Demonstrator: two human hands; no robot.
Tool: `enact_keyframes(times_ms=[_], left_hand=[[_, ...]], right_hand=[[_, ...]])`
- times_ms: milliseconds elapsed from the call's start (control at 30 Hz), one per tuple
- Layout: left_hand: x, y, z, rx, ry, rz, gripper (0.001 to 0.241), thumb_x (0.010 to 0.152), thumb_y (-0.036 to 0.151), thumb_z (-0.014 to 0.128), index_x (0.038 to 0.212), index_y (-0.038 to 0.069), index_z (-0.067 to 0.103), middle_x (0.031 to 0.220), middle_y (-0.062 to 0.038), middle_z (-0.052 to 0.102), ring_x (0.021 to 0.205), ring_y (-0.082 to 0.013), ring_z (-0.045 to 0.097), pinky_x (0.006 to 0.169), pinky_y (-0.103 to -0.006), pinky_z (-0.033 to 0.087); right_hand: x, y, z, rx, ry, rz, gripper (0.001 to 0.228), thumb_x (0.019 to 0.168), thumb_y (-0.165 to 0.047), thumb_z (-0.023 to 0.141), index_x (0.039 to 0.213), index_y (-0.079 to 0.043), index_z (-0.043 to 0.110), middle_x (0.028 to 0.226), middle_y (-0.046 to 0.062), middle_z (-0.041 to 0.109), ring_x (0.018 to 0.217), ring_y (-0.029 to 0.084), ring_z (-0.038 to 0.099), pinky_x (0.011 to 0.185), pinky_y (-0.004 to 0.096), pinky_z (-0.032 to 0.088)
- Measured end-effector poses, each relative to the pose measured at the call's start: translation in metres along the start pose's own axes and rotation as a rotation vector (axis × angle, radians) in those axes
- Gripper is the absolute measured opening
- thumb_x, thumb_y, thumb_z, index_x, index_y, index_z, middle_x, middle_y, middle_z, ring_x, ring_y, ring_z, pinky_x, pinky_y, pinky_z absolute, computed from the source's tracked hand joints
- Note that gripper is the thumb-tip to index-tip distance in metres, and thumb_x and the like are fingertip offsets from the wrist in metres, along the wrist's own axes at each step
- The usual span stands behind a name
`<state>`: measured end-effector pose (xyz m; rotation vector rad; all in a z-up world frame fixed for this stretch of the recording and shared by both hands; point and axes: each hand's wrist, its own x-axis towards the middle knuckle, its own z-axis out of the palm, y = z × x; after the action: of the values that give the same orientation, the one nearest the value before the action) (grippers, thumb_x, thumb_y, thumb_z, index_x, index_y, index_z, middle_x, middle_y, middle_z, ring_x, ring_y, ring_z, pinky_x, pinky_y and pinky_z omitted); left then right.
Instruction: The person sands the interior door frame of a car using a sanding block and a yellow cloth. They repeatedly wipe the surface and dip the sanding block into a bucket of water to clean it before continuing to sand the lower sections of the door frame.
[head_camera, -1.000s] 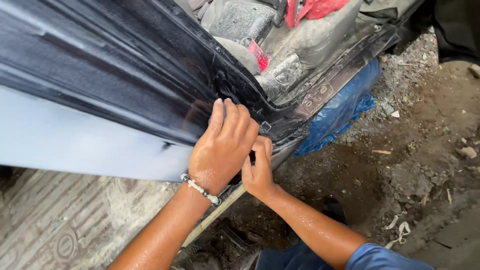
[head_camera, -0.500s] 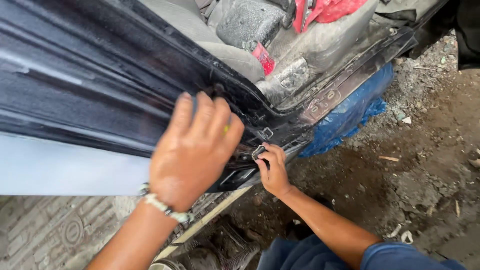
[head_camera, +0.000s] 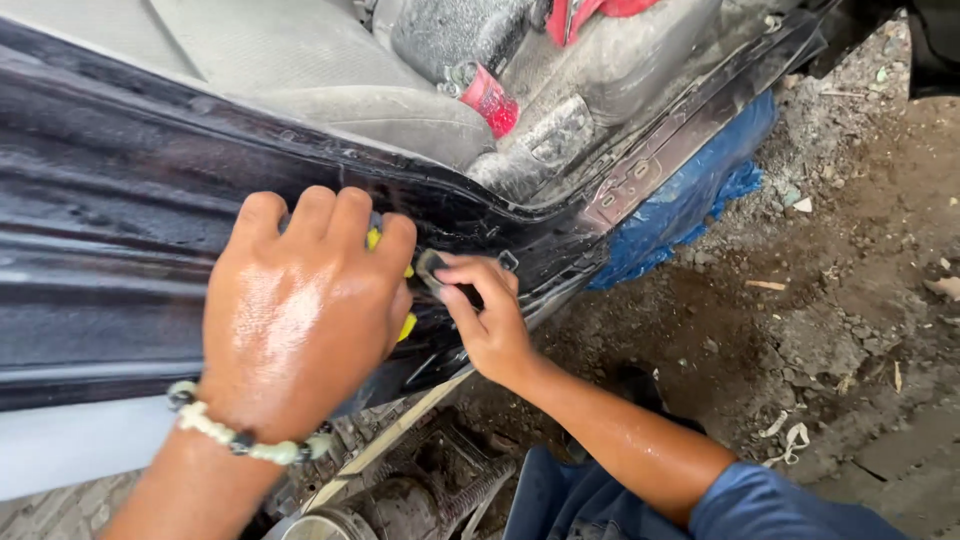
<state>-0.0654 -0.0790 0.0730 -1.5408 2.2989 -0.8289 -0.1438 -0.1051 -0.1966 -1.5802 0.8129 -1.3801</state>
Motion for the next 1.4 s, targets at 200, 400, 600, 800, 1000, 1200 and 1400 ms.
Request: enact_keyframes(times_ms=[200,400,600,800,1000,1200,1400], left_hand=[[0.003,-0.005,0.001,-0.016,0.037,0.060,0.020,0.076,0.026,0.072,0.090,0.013,0.069,0.084,-0.002,0.058,0.083,-0.0214,0.057,0.073,-0.0380,0.041],[0.003,-0.022,-0.033,0.171,0.147,0.000,0.011,0.080,0.023,0.070,0.087,0.015,0.069,0.098,-0.003,0.062,0.095,-0.0208,0.058,0.077,-0.0368,0.043],[-0.058,-0.092,-0.078,0.335,0.208,-0.429,0.030,0.095,0.024,0.063,0.116,0.003,0.059,0.129,-0.015,0.055,0.112,-0.0262,0.057,0.095,-0.0325,0.046],[-0.010,-0.080,-0.065,0.618,0.359,-0.332,0.006,0.095,0.018,0.060,0.096,0.012,0.060,0.087,-0.011,0.054,0.083,-0.0257,0.053,0.082,-0.0423,0.042],[0.017,0.025,0.051,0.257,0.151,-0.234,0.011,0.089,0.025,0.059,0.087,0.015,0.062,0.088,-0.004,0.053,0.089,-0.0226,0.053,0.080,-0.0405,0.042],[0.031,0.085,0.154,0.144,-0.290,-0.108,0.028,0.090,0.030,0.056,0.102,0.012,0.073,0.103,-0.009,0.061,0.105,-0.0294,0.055,0.085,-0.0459,0.043],[0.011,0.049,0.063,0.205,-0.254,-0.009,0.020,0.088,0.031,0.061,0.094,0.017,0.075,0.100,-0.004,0.060,0.103,-0.0248,0.054,0.085,-0.0441,0.044]], right_hand=[[0.004,0.100,0.003,-0.209,-0.231,0.404,0.011,0.101,-0.017,0.066,0.104,-0.006,0.067,0.101,0.013,0.070,0.098,0.026,0.062,0.092,0.037,0.048],[0.037,-0.034,0.004,0.301,-0.177,-0.132,0.012,0.101,-0.005,0.066,0.113,-0.003,0.062,0.122,0.015,0.064,0.119,0.028,0.061,0.104,0.038,0.047],[0.001,0.050,-0.004,0.278,-0.229,-0.007,0.014,0.099,-0.005,0.065,0.112,-0.002,0.064,0.122,0.012,0.063,0.107,0.019,0.061,0.093,0.033,0.049],[0.016,0.035,0.002,0.538,-0.164,0.090,0.015,0.100,-0.007,0.062,0.114,-0.002,0.061,0.110,0.007,0.063,0.088,0.010,0.058,0.074,0.025,0.048],[0.011,0.086,-0.010,0.547,-0.038,0.248,0.014,0.102,-0.008,0.063,0.114,-0.001,0.061,0.095,0.000,0.065,0.080,0.004,0.055,0.072,0.021,0.048],[-0.009,0.119,-0.029,0.654,0.012,0.490,0.011,0.103,-0.010,0.060,0.111,-0.003,0.061,0.088,0.001,0.063,0.073,0.005,0.055,0.062,0.023,0.046],[-0.030,0.109,-0.030,0.516,-0.088,0.512,0.011,0.101,-0.008,0.062,0.109,-0.001,0.064,0.084,0.003,0.065,0.068,0.008,0.056,0.059,0.026,0.048]])
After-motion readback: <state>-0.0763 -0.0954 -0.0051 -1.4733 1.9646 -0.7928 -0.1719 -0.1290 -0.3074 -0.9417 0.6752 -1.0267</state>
